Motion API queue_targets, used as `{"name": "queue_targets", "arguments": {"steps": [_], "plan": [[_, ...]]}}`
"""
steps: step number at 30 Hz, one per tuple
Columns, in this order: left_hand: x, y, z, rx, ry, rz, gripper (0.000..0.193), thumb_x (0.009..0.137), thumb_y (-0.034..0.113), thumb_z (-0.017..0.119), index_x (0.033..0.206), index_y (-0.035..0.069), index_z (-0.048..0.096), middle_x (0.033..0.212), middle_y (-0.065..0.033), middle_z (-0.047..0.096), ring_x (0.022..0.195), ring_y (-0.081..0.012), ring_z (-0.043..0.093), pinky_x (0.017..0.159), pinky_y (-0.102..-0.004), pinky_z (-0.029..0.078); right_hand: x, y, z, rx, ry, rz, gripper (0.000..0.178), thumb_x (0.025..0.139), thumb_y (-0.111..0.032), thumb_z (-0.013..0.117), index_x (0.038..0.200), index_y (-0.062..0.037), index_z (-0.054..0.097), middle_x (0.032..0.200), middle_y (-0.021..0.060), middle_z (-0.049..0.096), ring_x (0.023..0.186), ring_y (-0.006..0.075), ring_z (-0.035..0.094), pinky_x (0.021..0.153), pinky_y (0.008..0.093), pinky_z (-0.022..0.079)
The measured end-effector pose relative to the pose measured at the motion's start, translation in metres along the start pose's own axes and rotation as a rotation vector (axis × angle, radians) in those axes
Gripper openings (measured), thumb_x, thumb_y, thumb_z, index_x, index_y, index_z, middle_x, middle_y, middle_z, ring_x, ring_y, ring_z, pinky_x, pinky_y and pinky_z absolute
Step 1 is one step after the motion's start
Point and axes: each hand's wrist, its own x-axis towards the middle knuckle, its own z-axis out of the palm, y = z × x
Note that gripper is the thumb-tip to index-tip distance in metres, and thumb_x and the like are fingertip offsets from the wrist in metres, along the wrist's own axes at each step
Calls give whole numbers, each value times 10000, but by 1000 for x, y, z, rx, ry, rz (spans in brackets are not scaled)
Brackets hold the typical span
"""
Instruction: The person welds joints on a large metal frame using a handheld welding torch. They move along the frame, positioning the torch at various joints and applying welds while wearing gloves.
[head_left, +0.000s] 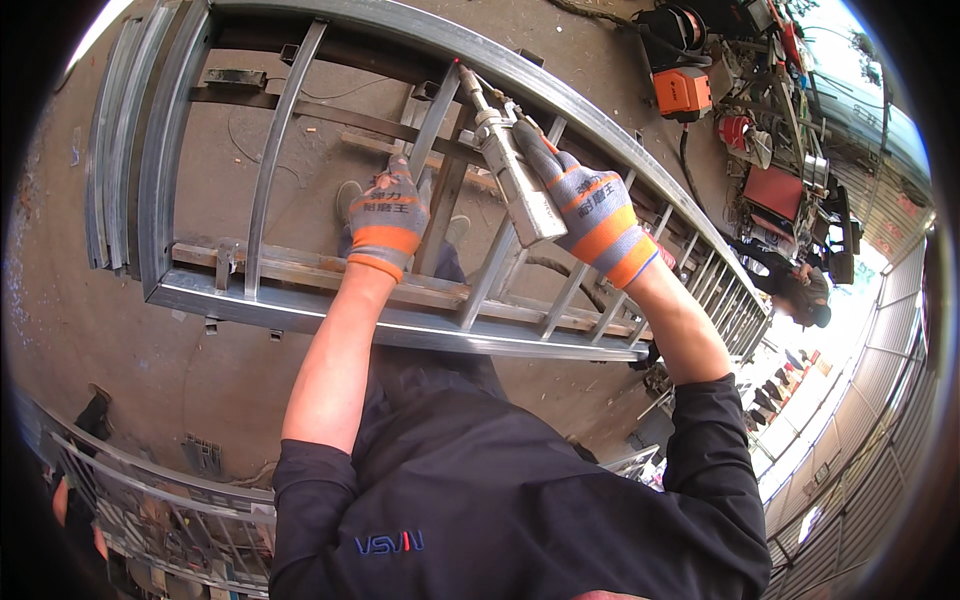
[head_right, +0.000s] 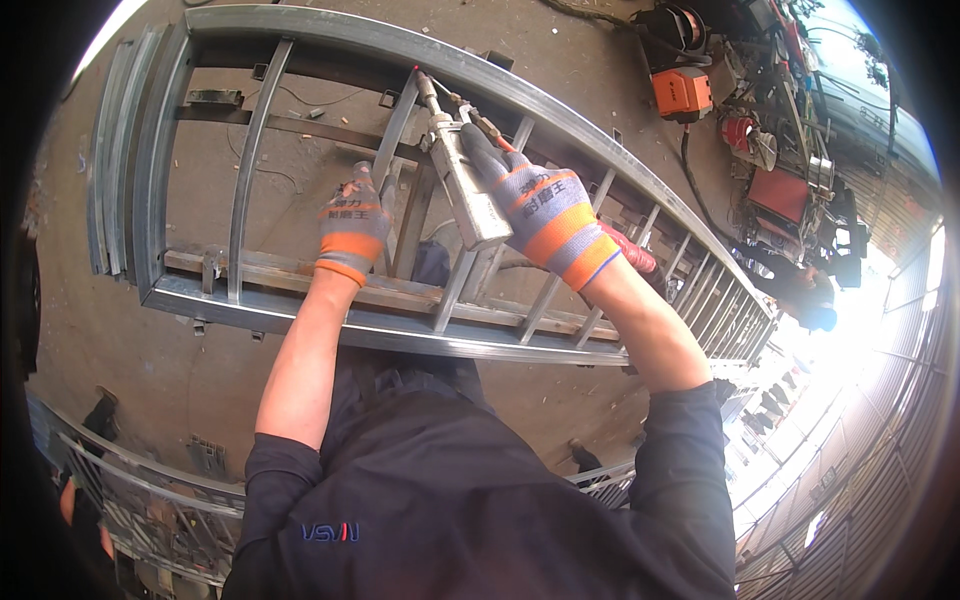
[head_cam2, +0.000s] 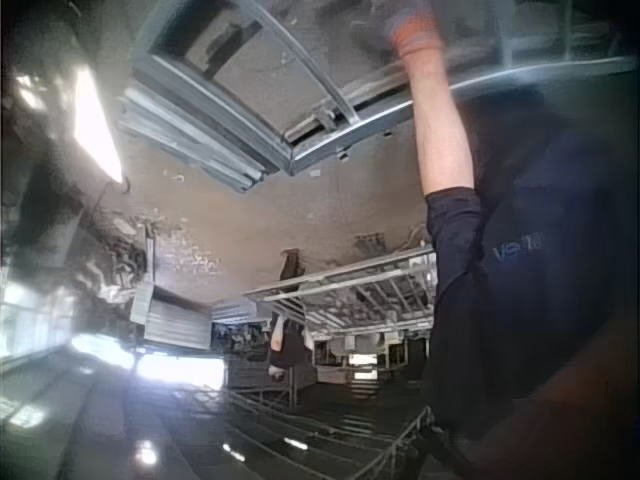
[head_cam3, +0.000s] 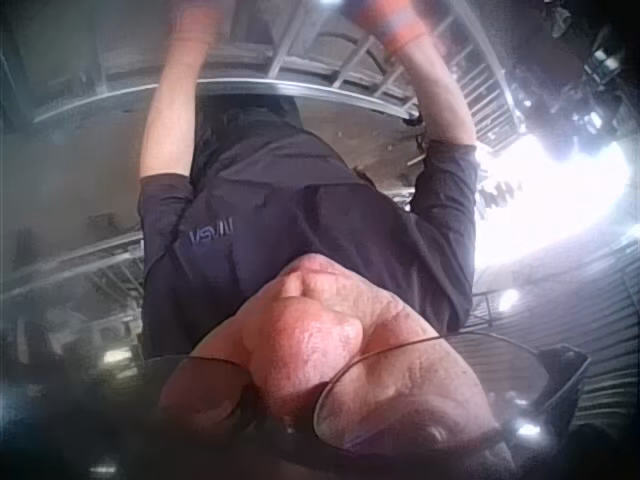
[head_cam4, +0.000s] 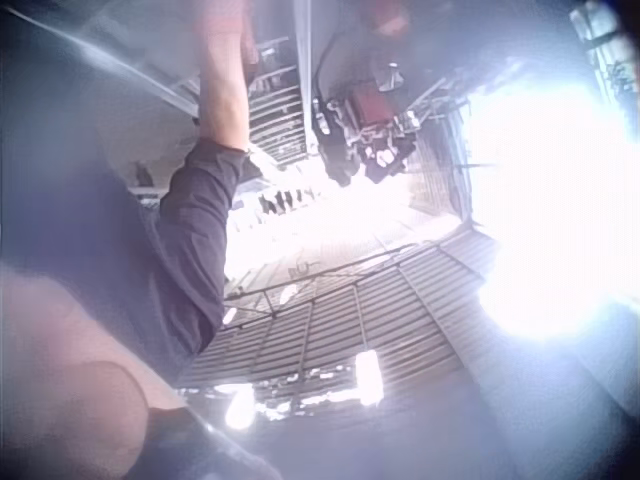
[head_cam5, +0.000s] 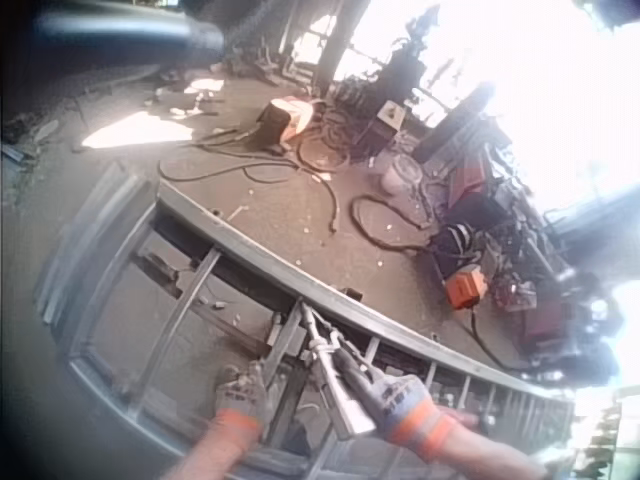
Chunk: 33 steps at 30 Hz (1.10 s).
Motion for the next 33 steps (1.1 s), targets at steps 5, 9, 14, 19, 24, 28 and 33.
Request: {"name": "queue_targets", "arguments": {"steps": [5,9,14,19,24,28,33], "plan": [[6,-2,-2,-44,-234,-51,673,951,346,692,1488,-13,502,1145,-199,732,982,-372,749,807,-527,597,1,0,-1,-23,-39,25,993,754,-90,767,1644,-23,330,1010,227,649,833,410,700,697,468,562],[7,0,-4,-113,-267,-111,734,919,314,726,1518,-21,468,1153,-201,721,999,-367,746,808,-530,593,1,1,0,-5,-6,1,982,756,-82,761,1638,-17,335,984,224,644,829,407,699,695,468,561],[2,-2,-4,-59,-254,-50,819,891,300,760,1556,-29,412,1162,-210,713,1024,-373,740,814,-523,591,1,1,1,-59,-50,38,983,752,-70,758,1640,-30,338,984,221,654,806,400,702,668,464,560],[2,-2,-4,-74,-257,-48,796,890,275,765,1535,-46,429,1172,-232,714,1023,-401,735,841,-518,589,2,-1,-2,-51,-58,55,1008,740,-63,765,1652,-57,334,1070,236,684,826,403,716,671,458,572],[3,-1,-8,-86,-242,-57,670,937,271,719,1472,-61,491,1124,-255,726,1004,-430,730,847,-530,586,3,-1,-4,11,-17,38,1022,737,-73,778,1660,-95,340,1214,249,695,891,425,725,719,456,595],[5,-1,-7,-49,-261,-66,639,967,303,691,1463,-56,505,1110,-245,735,983,-413,738,825,-519,592,2,0,-5,-8,-16,34,1002,747,-93,785,1652,-103,355,1211,242,696,898,423,726,717,462,597],[3,-2,-4,-16,-184,-34,601,1026,380,630,1438,-50,541,1054,-230,748,938,-396,747,785,-511,597,0,2,-4,-21,-45,62,1017,740,-123,804,1653,-106,355,1178,223,702,894,406,732,703,454,596]]}}
